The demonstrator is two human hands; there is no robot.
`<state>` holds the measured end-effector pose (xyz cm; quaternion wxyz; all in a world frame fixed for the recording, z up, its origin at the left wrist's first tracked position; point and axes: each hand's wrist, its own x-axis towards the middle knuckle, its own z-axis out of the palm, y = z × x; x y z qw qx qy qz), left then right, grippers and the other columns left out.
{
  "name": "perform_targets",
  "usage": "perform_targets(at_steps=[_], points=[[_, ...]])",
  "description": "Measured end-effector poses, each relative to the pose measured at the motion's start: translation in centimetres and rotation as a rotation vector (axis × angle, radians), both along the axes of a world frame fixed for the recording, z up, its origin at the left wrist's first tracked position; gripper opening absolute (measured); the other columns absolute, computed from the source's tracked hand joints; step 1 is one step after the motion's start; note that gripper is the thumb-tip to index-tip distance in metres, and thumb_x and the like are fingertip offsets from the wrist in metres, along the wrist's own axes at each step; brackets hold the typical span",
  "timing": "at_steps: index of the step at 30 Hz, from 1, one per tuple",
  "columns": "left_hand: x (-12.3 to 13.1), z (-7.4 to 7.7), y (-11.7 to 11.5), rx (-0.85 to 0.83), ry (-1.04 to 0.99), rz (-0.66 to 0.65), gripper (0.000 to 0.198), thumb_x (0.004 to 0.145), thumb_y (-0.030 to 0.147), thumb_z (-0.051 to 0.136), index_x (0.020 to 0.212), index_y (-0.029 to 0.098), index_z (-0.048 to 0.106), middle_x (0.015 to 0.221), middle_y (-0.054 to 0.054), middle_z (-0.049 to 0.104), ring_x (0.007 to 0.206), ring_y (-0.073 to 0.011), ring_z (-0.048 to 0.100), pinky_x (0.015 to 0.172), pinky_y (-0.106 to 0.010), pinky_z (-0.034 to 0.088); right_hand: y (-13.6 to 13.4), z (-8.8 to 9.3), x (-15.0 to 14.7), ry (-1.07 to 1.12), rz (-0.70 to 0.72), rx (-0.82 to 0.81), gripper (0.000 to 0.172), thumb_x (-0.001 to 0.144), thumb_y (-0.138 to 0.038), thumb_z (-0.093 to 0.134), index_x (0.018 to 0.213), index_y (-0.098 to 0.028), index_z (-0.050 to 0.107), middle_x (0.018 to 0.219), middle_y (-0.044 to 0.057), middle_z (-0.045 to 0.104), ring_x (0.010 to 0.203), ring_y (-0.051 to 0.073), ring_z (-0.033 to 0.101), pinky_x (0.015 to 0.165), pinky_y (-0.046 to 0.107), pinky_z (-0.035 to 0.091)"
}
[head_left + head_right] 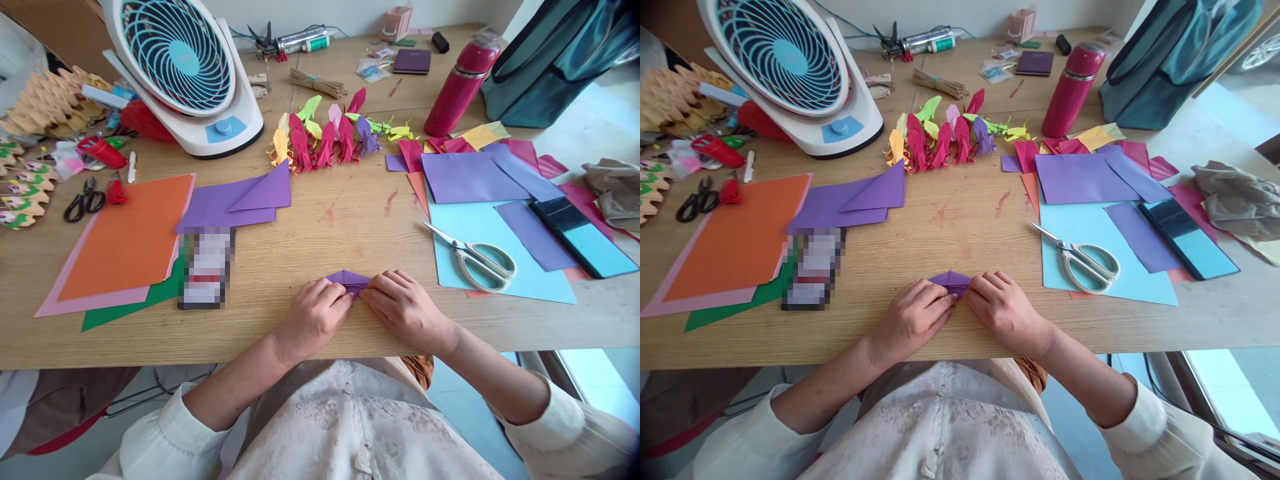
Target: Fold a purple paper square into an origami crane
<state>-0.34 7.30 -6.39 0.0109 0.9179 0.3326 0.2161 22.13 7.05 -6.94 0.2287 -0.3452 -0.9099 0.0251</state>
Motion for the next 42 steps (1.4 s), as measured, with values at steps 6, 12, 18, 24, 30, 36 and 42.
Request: perform_targets(at_steps=[6,12,18,24,30,36,42], points=[[-0.2,0.1,0.1,-0.072,-0.025,0.029,0.018,0.099,0.014,0.050,0.097,0.017,0.068,0.090,-0.005,0.068,0.082,-0.0164,0.059,0.079,-0.031,0.050,0.0,0.2,-0.1,0.032,-0.059,-0.068,0.025,0.101,-0.014,0.046,0.088,-0.016,0.066,0.086,0.009,0.063,0.075,0.019,0.050,0.069,0.033,0.038],[0.1,0.6,0.3,-0.233,-0.108,0.111,0.016,0.099,0.018,0.053,0.093,0.019,0.067,0.088,-0.003,0.067,0.082,-0.0162,0.060,0.076,-0.030,0.048,0.1,0.5,-0.1,0.051,-0.111,-0.179,0.023,0.103,-0.019,0.045,0.092,-0.016,0.065,0.087,0.008,0.061,0.079,0.019,0.053,0.073,0.033,0.041],[0.8,0.6,0.4,-0.320,-0.150,0.204,0.015,0.096,0.015,0.054,0.087,0.019,0.066,0.085,-0.003,0.064,0.082,-0.0164,0.061,0.076,-0.030,0.048,0.4,0.3,0.1,0.090,-0.177,-0.265,0.019,0.101,-0.020,0.049,0.087,-0.017,0.062,0.084,0.006,0.057,0.079,0.019,0.052,0.074,0.033,0.042],[1.2,1.3,0.8,-0.410,-0.098,0.285,0.012,0.091,0.013,0.059,0.082,0.019,0.062,0.083,-0.001,0.065,0.077,-0.0161,0.061,0.070,-0.030,0.046,0.6,0.3,0.1,0.085,-0.217,-0.288,0.018,0.099,-0.022,0.053,0.083,-0.019,0.059,0.083,0.005,0.056,0.077,0.019,0.053,0.072,0.033,0.041],[1.4,1.7,1.0,-0.449,-0.085,0.300,0.012,0.091,0.014,0.060,0.081,0.020,0.062,0.083,-0.001,0.065,0.077,-0.0159,0.062,0.070,-0.029,0.045,0.8,0.7,0.6,0.110,-0.206,-0.331,0.016,0.098,-0.021,0.055,0.083,-0.019,0.060,0.083,0.005,0.057,0.076,0.019,0.054,0.071,0.033,0.043],[1.5,1.6,0.9,-0.451,-0.076,0.317,0.012,0.091,0.015,0.062,0.080,0.020,0.061,0.083,0.000,0.064,0.077,-0.0163,0.061,0.070,-0.030,0.044,0.7,0.9,1.7,0.160,-0.177,-0.382,0.014,0.098,-0.016,0.052,0.091,-0.020,0.063,0.086,0.005,0.057,0.079,0.018,0.055,0.071,0.032,0.044],[1.5,1.7,1.0,-0.480,-0.095,0.295,0.013,0.092,0.019,0.064,0.080,0.019,0.061,0.082,0.000,0.064,0.079,-0.0169,0.061,0.073,-0.031,0.045,0.5,0.8,1.4,0.162,-0.178,-0.360,0.015,0.098,-0.014,0.050,0.090,-0.019,0.061,0.085,0.005,0.057,0.077,0.018,0.054,0.069,0.031,0.043]])
